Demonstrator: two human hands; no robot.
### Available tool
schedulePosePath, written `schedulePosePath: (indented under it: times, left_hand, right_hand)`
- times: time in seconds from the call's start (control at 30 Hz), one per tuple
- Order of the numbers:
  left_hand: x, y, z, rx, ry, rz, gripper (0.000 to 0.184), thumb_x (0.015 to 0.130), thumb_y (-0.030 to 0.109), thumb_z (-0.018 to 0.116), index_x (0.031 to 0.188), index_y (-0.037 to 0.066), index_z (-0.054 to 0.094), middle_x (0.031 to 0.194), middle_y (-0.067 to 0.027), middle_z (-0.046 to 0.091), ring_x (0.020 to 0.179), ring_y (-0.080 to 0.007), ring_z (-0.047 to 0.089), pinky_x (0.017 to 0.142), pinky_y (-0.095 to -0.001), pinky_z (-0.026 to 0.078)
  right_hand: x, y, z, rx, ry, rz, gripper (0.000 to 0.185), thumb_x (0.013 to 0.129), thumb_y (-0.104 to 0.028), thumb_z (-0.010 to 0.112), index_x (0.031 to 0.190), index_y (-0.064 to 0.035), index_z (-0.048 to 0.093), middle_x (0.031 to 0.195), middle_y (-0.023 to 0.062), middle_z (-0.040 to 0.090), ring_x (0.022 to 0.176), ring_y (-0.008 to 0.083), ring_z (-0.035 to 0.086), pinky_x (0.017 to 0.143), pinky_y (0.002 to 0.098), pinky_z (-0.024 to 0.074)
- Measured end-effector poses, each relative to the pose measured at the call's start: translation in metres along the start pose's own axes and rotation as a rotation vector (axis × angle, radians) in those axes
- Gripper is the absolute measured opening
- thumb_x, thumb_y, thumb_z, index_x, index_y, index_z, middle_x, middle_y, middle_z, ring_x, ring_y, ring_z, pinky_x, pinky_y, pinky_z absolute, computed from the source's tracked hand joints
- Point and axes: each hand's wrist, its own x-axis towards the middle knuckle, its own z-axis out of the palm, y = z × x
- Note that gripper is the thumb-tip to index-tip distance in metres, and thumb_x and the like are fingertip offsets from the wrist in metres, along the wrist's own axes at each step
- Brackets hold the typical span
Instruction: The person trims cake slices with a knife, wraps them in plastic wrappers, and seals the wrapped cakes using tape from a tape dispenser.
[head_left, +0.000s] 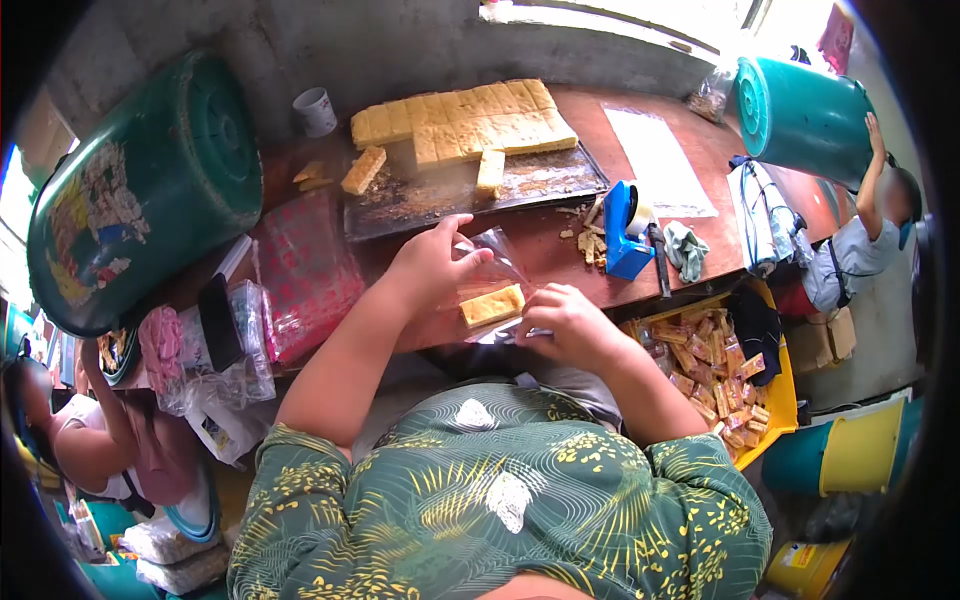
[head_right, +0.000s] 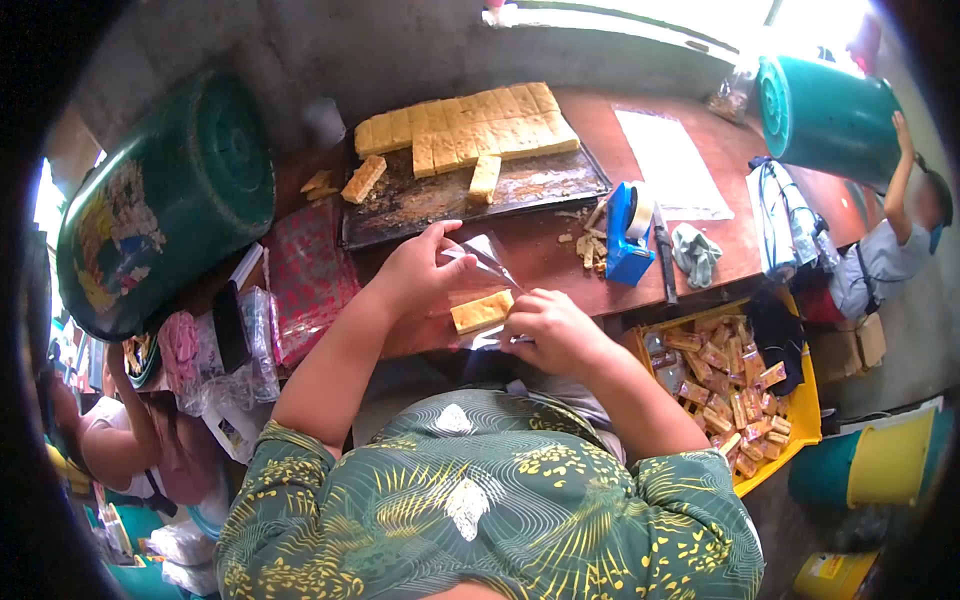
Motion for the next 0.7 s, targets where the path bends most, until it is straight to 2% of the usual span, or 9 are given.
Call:
schedulePosePath:
  times: [0.1,0.13,0.23,0.33,0.37,0.43,0.57,0.63,0.7]
  left_hand:
    - [0.021,-0.009,0.008,0.278,-0.034,-0.08,0.061,0.091,0.039,0.077,0.137,0.003,0.059,0.111,-0.0134,0.076,0.1,-0.0301,0.074,0.089,-0.041,0.057]
    - [0.023,-0.006,0.01,0.354,-0.025,-0.074,0.052,0.09,0.037,0.077,0.13,0.006,0.064,0.11,-0.0132,0.076,0.099,-0.0325,0.073,0.086,-0.0435,0.057]
    - [0.031,-0.018,0.026,0.649,0.027,0.051,0.049,0.091,0.033,0.076,0.131,0.007,0.064,0.107,-0.0133,0.076,0.098,-0.0339,0.072,0.085,-0.0439,0.057]
    - [0.033,-0.024,0.034,0.632,0.062,0.146,0.039,0.091,0.03,0.075,0.122,0.008,0.069,0.103,-0.0147,0.076,0.096,-0.0344,0.072,0.083,-0.0449,0.057]
    - [0.034,-0.025,0.034,0.532,0.037,0.109,0.035,0.09,0.029,0.075,0.118,0.008,0.071,0.101,-0.0151,0.076,0.095,-0.0338,0.072,0.082,-0.0444,0.057]
    - [0.032,-0.008,0.02,0.331,-0.011,0.033,0.026,0.09,0.027,0.076,0.109,0.008,0.074,0.098,-0.0158,0.075,0.091,-0.0327,0.073,0.08,-0.0435,0.057]
    - [0.013,0.032,-0.002,0.174,-0.018,0.12,0.015,0.09,0.019,0.074,0.099,0.007,0.075,0.091,-0.0165,0.074,0.085,-0.0311,0.074,0.076,-0.04,0.057]
    - [0.001,0.037,-0.004,0.153,-0.044,0.191,0.013,0.09,0.015,0.073,0.1,0.007,0.074,0.089,-0.0164,0.074,0.083,-0.0304,0.074,0.075,-0.0386,0.057]
    - [-0.01,0.037,-0.002,0.113,-0.052,0.249,0.014,0.091,0.013,0.07,0.103,0.005,0.071,0.089,-0.0159,0.074,0.085,-0.0309,0.075,0.076,-0.0395,0.058]
  right_hand:
    - [-0.016,-0.011,0.011,-0.054,-0.058,0.035,0.009,0.085,-0.021,0.077,0.092,-0.0164,0.073,0.105,0.0033,0.068,0.108,0.0285,0.062,0.096,0.0444,0.048]
    - [-0.02,-0.01,0.015,-0.042,-0.07,0.036,0.009,0.085,-0.021,0.077,0.092,-0.0165,0.074,0.107,0.0031,0.068,0.109,0.0285,0.063,0.097,0.0443,0.048]
    - [-0.03,-0.011,0.02,-0.02,-0.094,0.046,0.008,0.086,-0.02,0.076,0.093,-0.0164,0.074,0.109,0.0031,0.069,0.11,0.0284,0.063,0.098,0.0443,0.0479]
    - [-0.033,-0.01,0.021,-0.004,-0.094,0.06,0.008,0.086,-0.02,0.076,0.093,-0.0163,0.073,0.108,0.0033,0.069,0.109,0.0283,0.063,0.097,0.0445,0.048]
    - [-0.033,-0.009,0.021,0.002,-0.093,0.065,0.008,0.086,-0.02,0.076,0.093,-0.0163,0.073,0.107,0.0034,0.069,0.108,0.0282,0.064,0.097,0.0445,0.048]
    - [-0.03,-0.009,0.016,0.001,-0.093,0.098,0.009,0.086,-0.02,0.076,0.093,-0.0161,0.073,0.104,0.0034,0.069,0.108,0.0281,0.064,0.097,0.0444,0.048]
    - [-0.009,-0.005,0.001,-0.096,-0.015,0.07,0.01,0.084,-0.02,0.077,0.093,-0.0161,0.073,0.098,0.003,0.069,0.105,0.028,0.064,0.097,0.044,0.0479]
    - [0.009,-0.007,-0.006,-0.24,0.211,-0.024,0.011,0.082,-0.019,0.078,0.09,-0.0154,0.072,0.116,0.0041,0.067,0.118,0.0311,0.059,0.103,0.0482,0.0445]
    - [0.024,-0.006,-0.013,-0.313,0.291,-0.021,0.013,0.081,-0.018,0.079,0.091,-0.0152,0.072,0.124,0.0043,0.064,0.125,0.033,0.056,0.105,0.0506,0.0426]
